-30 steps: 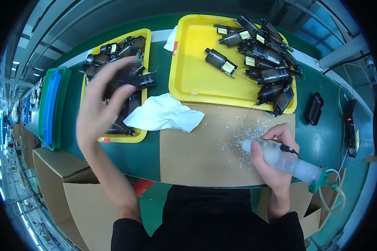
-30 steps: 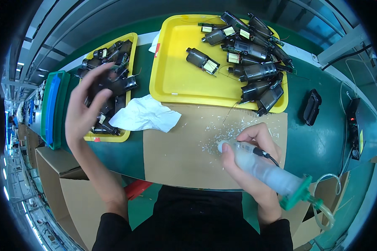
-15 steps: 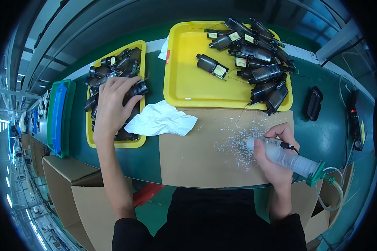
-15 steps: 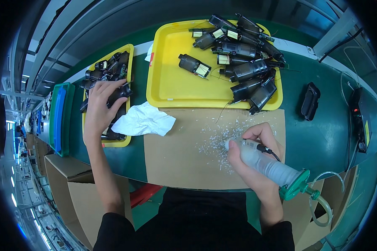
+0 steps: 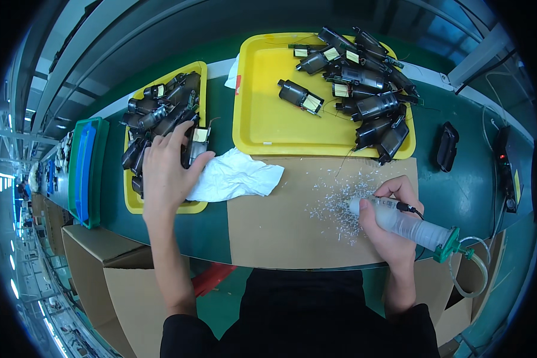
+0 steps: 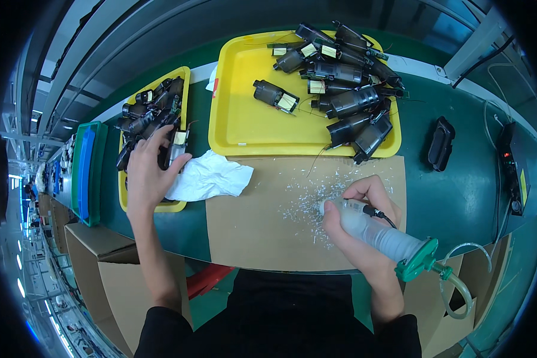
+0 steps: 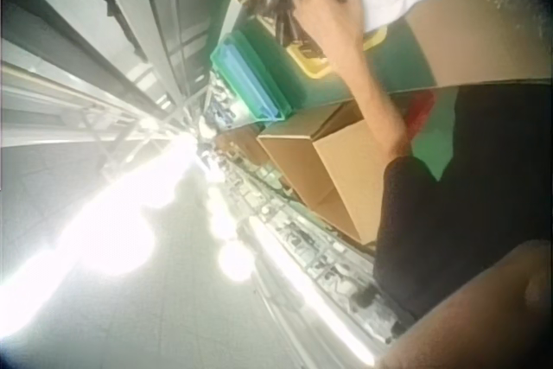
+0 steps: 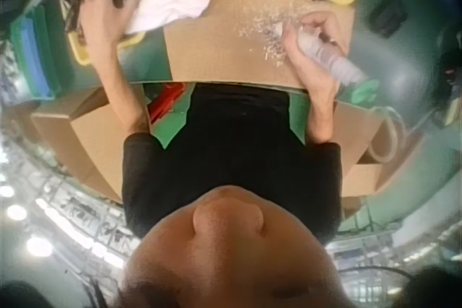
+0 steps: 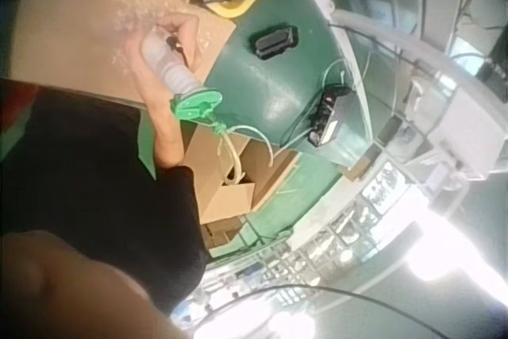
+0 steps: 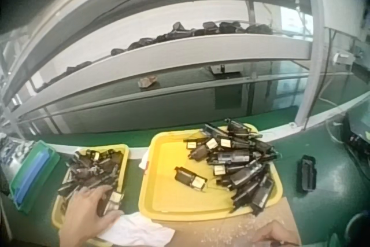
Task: The person repeatedly picks up small black cylindrical components from a yellow tray and applies a clear liquid from a syringe-like dispenser into the open end of each component. After dispensing the liquid, the person places the component back into the tray. The process is repeated for multiple units throughout the clip.
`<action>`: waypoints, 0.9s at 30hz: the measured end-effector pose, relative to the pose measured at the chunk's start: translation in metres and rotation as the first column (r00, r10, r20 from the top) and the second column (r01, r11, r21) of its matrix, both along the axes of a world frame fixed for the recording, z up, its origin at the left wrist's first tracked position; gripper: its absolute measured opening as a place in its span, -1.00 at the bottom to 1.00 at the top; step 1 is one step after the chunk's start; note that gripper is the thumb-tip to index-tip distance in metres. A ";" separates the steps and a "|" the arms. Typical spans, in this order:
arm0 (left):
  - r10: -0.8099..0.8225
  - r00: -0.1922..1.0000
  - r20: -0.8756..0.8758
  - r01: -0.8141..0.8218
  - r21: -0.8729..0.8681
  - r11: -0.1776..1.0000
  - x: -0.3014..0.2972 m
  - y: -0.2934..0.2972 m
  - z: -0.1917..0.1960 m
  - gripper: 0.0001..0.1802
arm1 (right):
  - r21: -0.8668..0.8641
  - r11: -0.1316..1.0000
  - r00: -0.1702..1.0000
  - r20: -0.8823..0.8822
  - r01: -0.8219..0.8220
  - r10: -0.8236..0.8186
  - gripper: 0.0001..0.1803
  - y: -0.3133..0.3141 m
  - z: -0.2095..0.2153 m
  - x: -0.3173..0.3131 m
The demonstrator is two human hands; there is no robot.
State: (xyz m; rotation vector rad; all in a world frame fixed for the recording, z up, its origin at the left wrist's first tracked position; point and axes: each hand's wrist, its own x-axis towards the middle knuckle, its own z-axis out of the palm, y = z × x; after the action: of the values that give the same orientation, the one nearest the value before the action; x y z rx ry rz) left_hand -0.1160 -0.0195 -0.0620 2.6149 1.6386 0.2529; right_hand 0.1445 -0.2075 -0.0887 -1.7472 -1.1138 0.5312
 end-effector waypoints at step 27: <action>-0.645 0.748 -0.157 0.664 0.172 0.728 0.148 0.047 -0.044 -0.53 | 0.179 0.942 0.818 -0.467 -0.285 0.336 -0.56 -0.013 -0.004 0.026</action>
State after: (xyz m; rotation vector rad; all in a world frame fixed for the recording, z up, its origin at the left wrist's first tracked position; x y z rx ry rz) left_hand 0.0321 0.0276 -0.1062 3.2014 0.6089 0.2920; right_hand 0.1706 -0.2202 -0.0923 -1.2368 -1.0322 1.0415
